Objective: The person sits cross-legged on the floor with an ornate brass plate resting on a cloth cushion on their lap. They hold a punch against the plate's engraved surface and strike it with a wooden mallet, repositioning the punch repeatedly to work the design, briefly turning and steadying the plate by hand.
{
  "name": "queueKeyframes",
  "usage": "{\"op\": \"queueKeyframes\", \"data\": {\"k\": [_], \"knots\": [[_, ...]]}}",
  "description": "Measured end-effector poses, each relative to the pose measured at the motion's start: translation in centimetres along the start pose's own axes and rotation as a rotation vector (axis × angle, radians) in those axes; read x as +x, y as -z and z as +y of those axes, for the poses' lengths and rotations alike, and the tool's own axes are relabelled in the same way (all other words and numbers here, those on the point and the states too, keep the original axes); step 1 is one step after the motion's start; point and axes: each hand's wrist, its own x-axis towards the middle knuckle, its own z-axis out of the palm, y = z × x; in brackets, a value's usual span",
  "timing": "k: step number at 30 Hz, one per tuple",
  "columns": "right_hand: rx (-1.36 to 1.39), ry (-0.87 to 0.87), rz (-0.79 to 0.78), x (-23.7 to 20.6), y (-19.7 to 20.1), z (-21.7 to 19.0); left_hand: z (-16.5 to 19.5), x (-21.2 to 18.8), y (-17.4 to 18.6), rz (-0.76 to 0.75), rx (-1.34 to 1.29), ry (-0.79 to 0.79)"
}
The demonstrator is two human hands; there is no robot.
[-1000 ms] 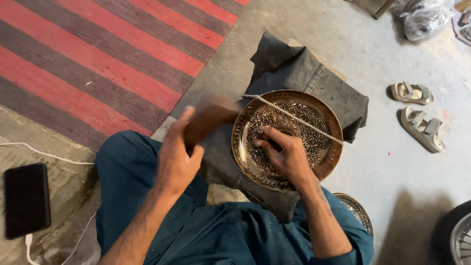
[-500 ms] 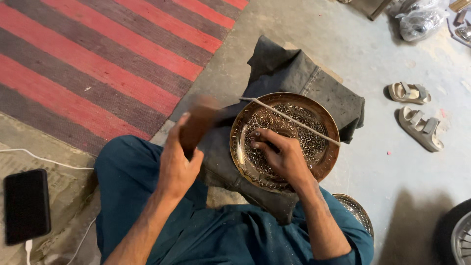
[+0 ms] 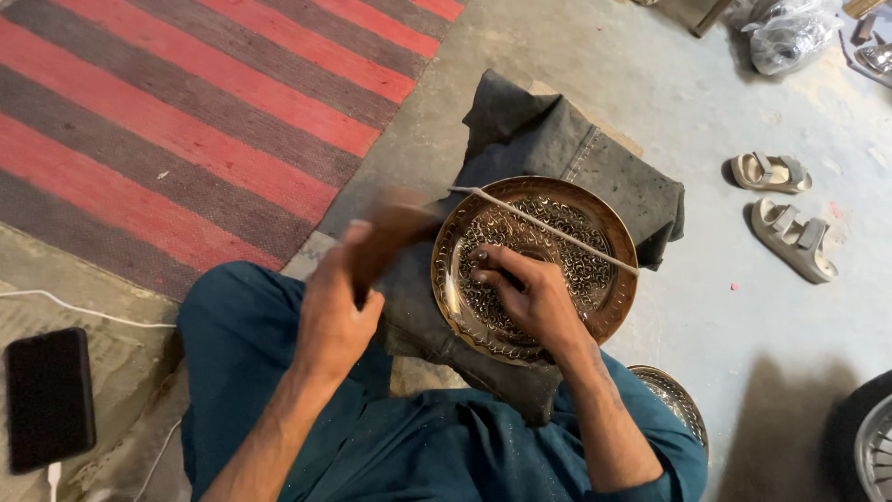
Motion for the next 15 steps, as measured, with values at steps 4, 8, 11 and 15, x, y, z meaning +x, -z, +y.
{"op": "queueKeyframes", "data": {"k": [4,8,11,15], "knots": [[-0.008,0.017,-0.027,0.06,0.10,0.06,-0.06,-0.03,0.20,-0.027,0.082,-0.025],[-0.004,0.029,0.000,-0.22,0.24,-0.13,0.00,-0.10,0.46,-0.187,0.381,-0.058],[0.002,0.048,0.004,-0.12,0.26,-0.19,0.06,0.01,0.60,-0.007,0.113,-0.033],[-0.013,0.018,0.013,-0.22,0.38,-0.36,0.39,0.01,0.67,-0.136,0.292,-0.038]]}}
